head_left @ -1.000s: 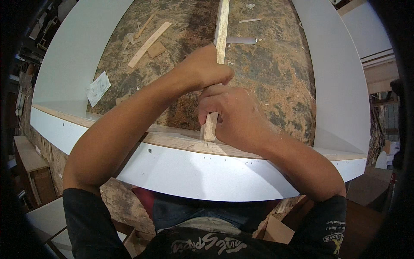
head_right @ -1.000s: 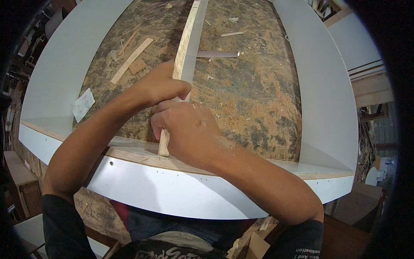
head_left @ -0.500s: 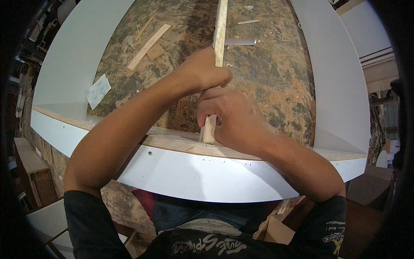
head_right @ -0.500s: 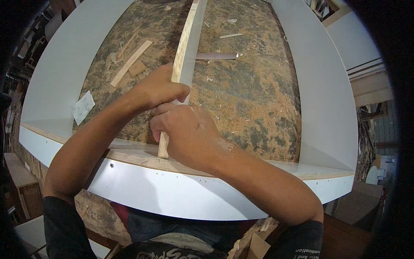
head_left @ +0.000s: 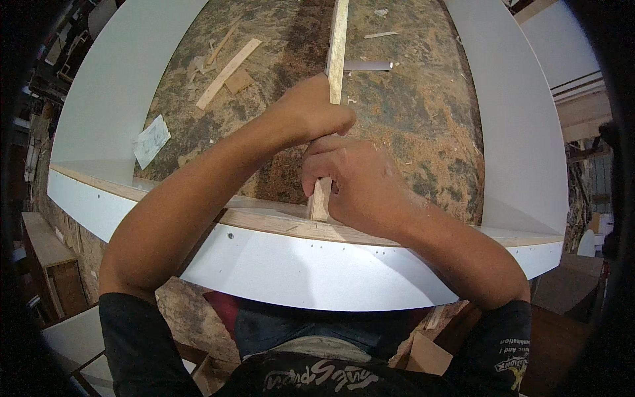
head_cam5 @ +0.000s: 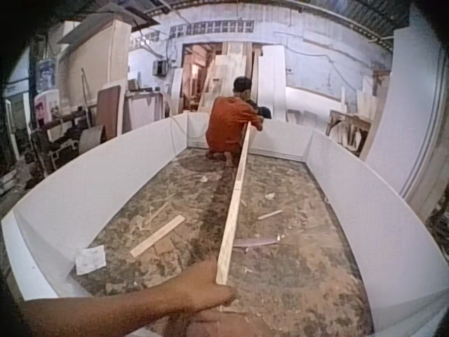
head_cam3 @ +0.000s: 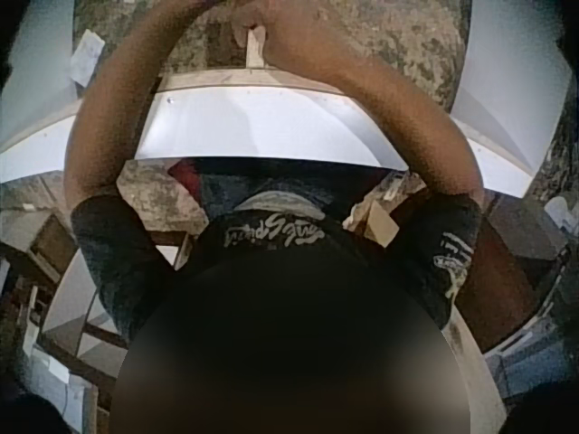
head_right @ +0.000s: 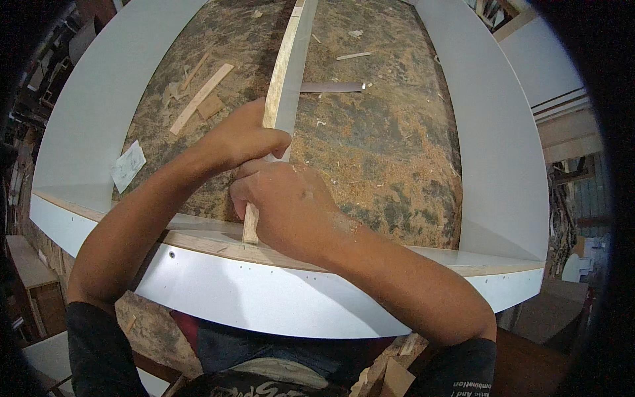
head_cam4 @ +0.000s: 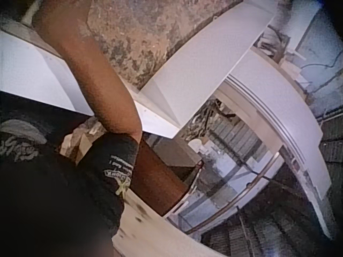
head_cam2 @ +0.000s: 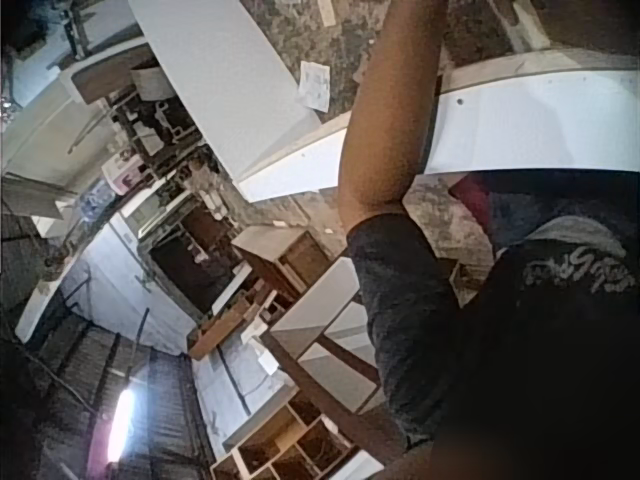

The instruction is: The person aligns and fits a thin wooden strip into a groove on a white curved furniture frame. They repeatedly adjust the strip's position by hand to ensure it sits flush along the edge. Another person works on the opposite side of the frame in the background.

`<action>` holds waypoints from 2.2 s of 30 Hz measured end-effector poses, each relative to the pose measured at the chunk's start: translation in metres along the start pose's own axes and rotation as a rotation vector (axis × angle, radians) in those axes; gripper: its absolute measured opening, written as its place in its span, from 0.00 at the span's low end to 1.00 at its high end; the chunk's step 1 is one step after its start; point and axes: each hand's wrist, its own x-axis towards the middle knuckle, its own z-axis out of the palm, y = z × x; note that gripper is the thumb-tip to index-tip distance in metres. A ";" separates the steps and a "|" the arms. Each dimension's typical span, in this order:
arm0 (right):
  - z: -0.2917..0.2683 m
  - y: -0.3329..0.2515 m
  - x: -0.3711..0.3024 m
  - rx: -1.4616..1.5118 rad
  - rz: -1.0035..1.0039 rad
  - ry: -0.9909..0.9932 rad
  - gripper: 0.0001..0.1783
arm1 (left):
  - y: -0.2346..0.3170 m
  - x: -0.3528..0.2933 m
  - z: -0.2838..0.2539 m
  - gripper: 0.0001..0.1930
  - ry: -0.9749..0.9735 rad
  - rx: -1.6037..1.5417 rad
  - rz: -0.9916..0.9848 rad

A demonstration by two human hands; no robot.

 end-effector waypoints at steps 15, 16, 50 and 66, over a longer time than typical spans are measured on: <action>-0.001 -0.001 0.001 0.020 0.021 -0.013 0.04 | 0.001 0.002 -0.004 0.27 -0.095 0.034 -0.047; -0.001 0.000 0.001 0.022 0.034 -0.024 0.04 | 0.002 0.002 -0.004 0.27 -0.097 0.034 -0.046; 0.001 0.000 0.001 0.001 0.027 -0.016 0.06 | -0.007 0.002 0.003 0.15 0.039 0.027 0.030; 0.006 0.008 -0.001 0.012 -0.019 0.028 0.10 | -0.007 -0.004 0.004 0.19 0.145 -0.122 0.061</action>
